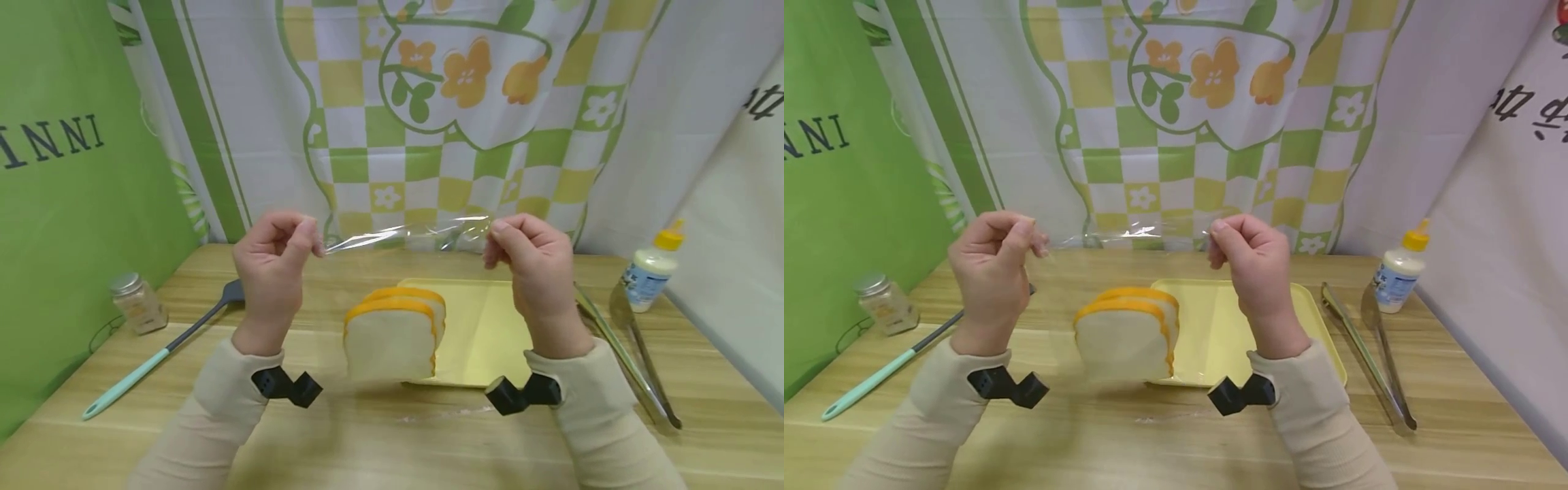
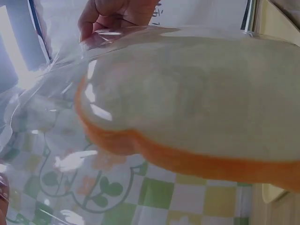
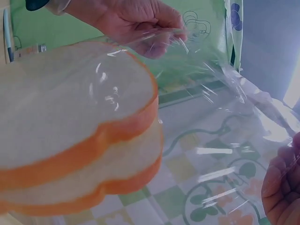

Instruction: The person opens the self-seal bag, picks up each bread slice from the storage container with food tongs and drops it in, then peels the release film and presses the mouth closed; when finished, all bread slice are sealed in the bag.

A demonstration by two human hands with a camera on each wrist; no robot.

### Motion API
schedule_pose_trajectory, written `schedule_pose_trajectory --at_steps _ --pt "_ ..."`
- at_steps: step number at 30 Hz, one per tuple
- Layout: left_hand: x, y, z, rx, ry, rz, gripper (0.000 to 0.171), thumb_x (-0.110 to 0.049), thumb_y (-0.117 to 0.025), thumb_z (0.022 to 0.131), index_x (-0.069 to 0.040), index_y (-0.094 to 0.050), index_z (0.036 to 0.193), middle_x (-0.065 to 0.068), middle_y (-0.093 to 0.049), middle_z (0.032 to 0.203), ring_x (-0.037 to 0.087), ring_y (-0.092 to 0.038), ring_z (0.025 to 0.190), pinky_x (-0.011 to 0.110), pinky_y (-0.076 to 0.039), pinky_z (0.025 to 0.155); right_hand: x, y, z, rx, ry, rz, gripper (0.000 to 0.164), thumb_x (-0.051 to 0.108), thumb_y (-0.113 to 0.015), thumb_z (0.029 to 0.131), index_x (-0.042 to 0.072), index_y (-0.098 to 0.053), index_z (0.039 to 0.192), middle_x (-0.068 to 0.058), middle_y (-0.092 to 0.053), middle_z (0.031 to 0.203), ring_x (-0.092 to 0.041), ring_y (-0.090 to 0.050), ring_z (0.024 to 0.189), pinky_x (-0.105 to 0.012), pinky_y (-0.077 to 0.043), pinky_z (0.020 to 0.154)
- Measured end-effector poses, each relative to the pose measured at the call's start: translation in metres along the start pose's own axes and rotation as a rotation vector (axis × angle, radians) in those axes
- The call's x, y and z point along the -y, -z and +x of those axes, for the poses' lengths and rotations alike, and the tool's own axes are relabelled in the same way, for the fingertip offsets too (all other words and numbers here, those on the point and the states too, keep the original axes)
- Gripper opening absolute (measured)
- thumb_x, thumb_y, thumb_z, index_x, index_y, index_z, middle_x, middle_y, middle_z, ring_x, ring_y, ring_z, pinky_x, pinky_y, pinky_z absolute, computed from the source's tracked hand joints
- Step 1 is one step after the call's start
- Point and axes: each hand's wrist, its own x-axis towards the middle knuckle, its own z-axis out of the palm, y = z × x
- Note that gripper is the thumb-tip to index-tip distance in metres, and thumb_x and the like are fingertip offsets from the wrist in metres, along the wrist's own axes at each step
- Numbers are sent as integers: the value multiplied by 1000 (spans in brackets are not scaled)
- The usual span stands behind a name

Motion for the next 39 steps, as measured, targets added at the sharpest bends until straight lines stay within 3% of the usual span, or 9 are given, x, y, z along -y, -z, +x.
schedule_pose_trajectory --at_steps 2,7,14,19,23,29,35,39 --pt "1 2 0 17 -8 16 4 0 -65 83 2 -67 81 -1 -61 65 11 -53 52 20 -47 51 0 0 0 -1 0 -10 30 -8 -51 86 7 -63 62 1 -58 56 -9 -53 50 -21 -46 48" --pt "-1 4 -1 40 -28 139 23 -8 -67 84 15 -61 80 -5 -60 66 10 -53 53 20 -46 51 0 1 1 13 -2 -37 29 -7 -52 86 7 -63 63 1 -58 56 -10 -53 50 -21 -46 49" --pt "-4 3 -3 41 -74 235 26 -7 -64 86 17 -56 79 -8 -59 69 8 -54 56 19 -46 52 1 8 -1 73 -3 -64 30 -8 -52 87 7 -63 63 1 -57 54 -9 -52 51 -21 -46 49" --pt "-6 0 -3 32 -107 235 25 -5 -62 87 17 -55 78 -7 -59 69 8 -54 57 18 -41 48 0 12 -4 93 -1 -66 29 -8 -52 87 7 -64 64 2 -58 55 -9 -53 51 -21 -46 49" --pt "-6 -1 -5 26 -112 220 25 -4 -61 88 16 -53 77 -7 -58 71 8 -54 58 19 -45 53 -2 14 -6 117 28 -113 27 -6 -53 87 5 -62 64 1 -57 55 -10 -51 52 -21 -46 49" --pt "-5 -1 -7 38 -114 200 29 -8 -62 88 16 -53 75 -1 -56 66 8 -53 57 20 -47 54 -4 20 -10 174 122 -221 22 -6 -53 89 -4 -57 67 1 -57 59 -10 -51 56 -19 -47 53" --pt "-5 -1 -9 26 -109 217 29 -9 -62 88 17 -53 77 -7 -58 69 8 -54 57 20 -47 54 -4 18 -11 162 235 -521 19 -7 -55 88 -9 -55 69 7 -54 59 -6 -47 52 -16 -42 51" --pt "-6 -2 -8 9 -100 235 26 -5 -61 88 17 -54 77 -6 -58 70 7 -55 56 19 -46 52 -5 17 -9 147 261 -611 20 -5 -56 88 -7 -56 69 8 -53 59 -7 -45 49 -16 -39 47"
